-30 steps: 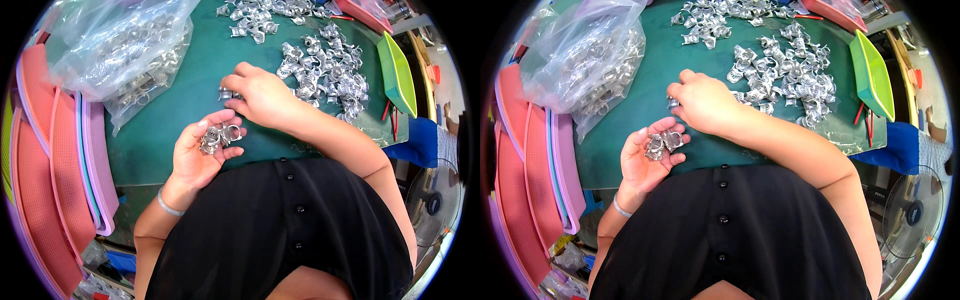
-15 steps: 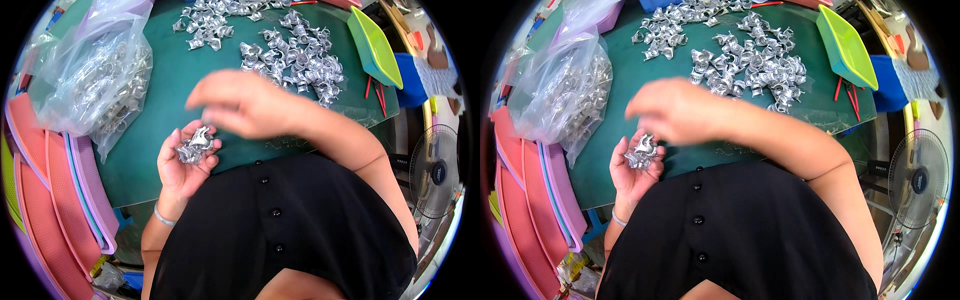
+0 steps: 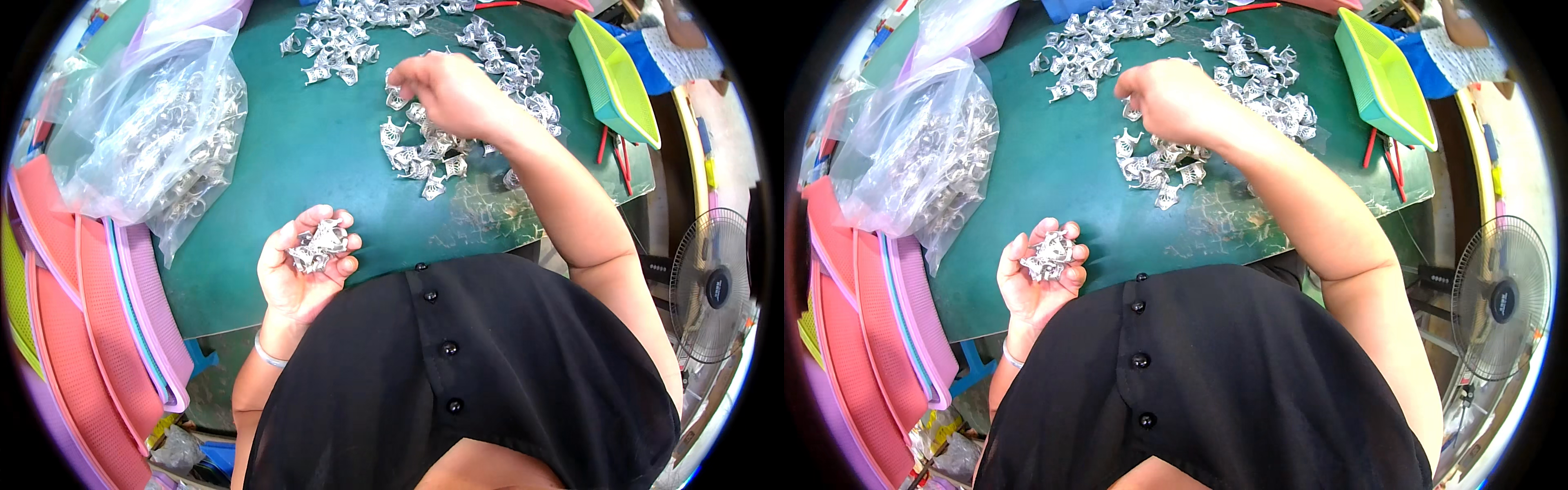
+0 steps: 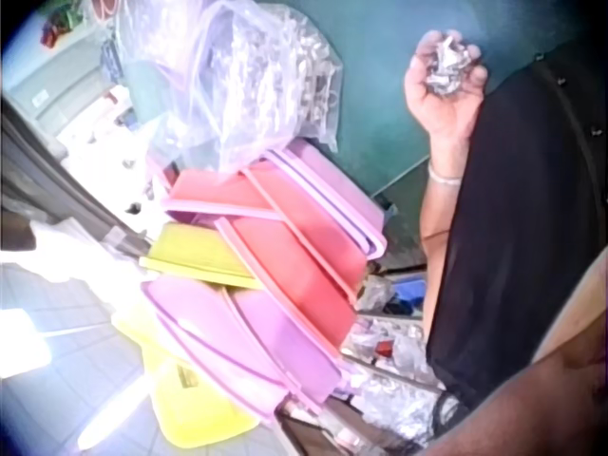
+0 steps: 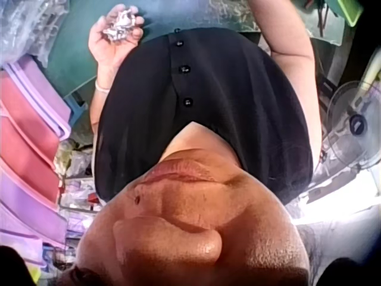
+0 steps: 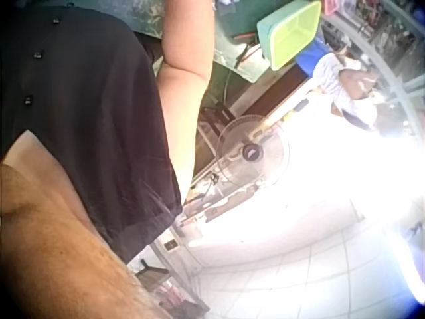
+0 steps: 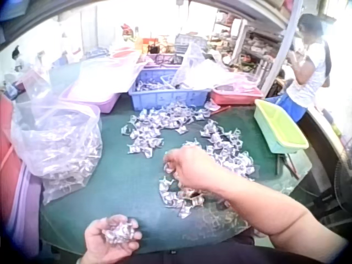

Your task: The person repeatedly picks up small silver metal charms and key rings from a green table, connects them by hand, and places the assembled units back on the table. The person occasionally gathers loose parts from a plastic bag and continues assembling without using tools.

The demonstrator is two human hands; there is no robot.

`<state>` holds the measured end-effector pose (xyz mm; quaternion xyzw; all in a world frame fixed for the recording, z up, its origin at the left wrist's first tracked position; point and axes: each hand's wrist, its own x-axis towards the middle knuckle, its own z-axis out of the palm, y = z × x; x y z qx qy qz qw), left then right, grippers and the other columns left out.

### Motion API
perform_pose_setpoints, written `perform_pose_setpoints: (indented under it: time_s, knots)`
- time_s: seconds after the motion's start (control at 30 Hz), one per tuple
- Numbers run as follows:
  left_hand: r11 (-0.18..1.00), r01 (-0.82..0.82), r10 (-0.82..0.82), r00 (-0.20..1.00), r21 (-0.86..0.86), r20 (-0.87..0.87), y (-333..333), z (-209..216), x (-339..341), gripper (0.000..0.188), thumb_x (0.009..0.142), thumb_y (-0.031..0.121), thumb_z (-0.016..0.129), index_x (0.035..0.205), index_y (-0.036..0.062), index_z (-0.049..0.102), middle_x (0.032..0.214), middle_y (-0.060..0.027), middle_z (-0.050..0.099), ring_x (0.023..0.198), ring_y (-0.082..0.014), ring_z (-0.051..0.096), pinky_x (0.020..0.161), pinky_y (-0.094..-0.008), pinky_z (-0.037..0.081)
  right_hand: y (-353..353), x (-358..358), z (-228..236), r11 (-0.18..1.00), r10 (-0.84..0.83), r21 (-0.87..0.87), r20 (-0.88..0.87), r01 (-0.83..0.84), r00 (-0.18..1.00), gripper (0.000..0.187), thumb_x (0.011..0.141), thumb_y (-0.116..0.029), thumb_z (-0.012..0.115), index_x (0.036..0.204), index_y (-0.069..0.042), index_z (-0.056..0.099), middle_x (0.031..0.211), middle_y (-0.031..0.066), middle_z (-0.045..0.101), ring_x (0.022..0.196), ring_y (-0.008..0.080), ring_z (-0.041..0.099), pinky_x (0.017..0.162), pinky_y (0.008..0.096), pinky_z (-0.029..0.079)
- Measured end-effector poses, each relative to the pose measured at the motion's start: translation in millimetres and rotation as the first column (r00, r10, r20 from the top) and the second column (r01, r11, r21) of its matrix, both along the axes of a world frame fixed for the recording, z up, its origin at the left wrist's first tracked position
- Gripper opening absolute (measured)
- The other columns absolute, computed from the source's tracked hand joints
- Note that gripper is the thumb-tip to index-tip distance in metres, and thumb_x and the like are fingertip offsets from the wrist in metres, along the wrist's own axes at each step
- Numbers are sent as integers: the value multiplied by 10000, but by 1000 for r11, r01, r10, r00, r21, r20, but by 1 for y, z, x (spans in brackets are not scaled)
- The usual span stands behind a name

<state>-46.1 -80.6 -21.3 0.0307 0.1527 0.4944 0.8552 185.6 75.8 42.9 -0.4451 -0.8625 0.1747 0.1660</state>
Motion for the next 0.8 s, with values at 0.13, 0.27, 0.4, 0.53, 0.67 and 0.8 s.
perform_pose_setpoints:
  time_s: [0.13,0.27,0.4,0.53,0.67,0.8]
  knots:
    - [999,-2,0,998,33,56,1,-4,0,393,881,311,532,1150,27,569,1113,-159,517,952,-306,559,696,-354,514,6,3,-4,1000,-3,18,90,2,996,270,759,19,510,997,6,637,850,143,672,847,310,643,774,376,503]
    - [999,4,-8,996,50,86,2,-6,0,410,879,299,521,1175,17,558,1132,-176,525,973,-319,573,712,-365,510,12,7,-19,973,24,224,182,-65,983,194,760,-30,578,942,1,636,861,135,649,857,318,619,789,390,488]
    - [998,6,-11,997,64,76,2,-6,0,406,883,294,520,1180,20,558,1140,-180,524,978,-321,571,711,-366,511,13,-1,-28,951,-52,308,227,-21,973,155,751,-93,639,888,-19,634,836,114,610,866,312,596,775,400,479]
    - [998,12,-13,1000,54,17,1,-4,-1,394,893,318,526,1166,36,560,1117,-154,485,954,-304,536,677,-349,509,24,-4,-26,987,-65,154,192,35,979,126,748,-116,668,856,-54,648,831,97,589,880,299,590,772,389,476]
    - [997,11,-17,997,73,78,2,-8,-1,402,887,294,525,1183,25,565,1143,-185,528,979,-323,567,711,-367,512,30,2,-22,991,132,34,-21,-131,991,94,754,-126,680,833,-77,664,881,94,580,890,278,594,781,364,477]
    - [997,14,-20,997,82,74,2,-9,-1,408,884,295,528,1190,26,563,1144,-187,529,979,-325,566,705,-366,511,29,-4,-16,975,212,-50,-117,-219,970,315,755,-154,688,1041,-47,610,1008,126,607,939,300,596,808,366,479]
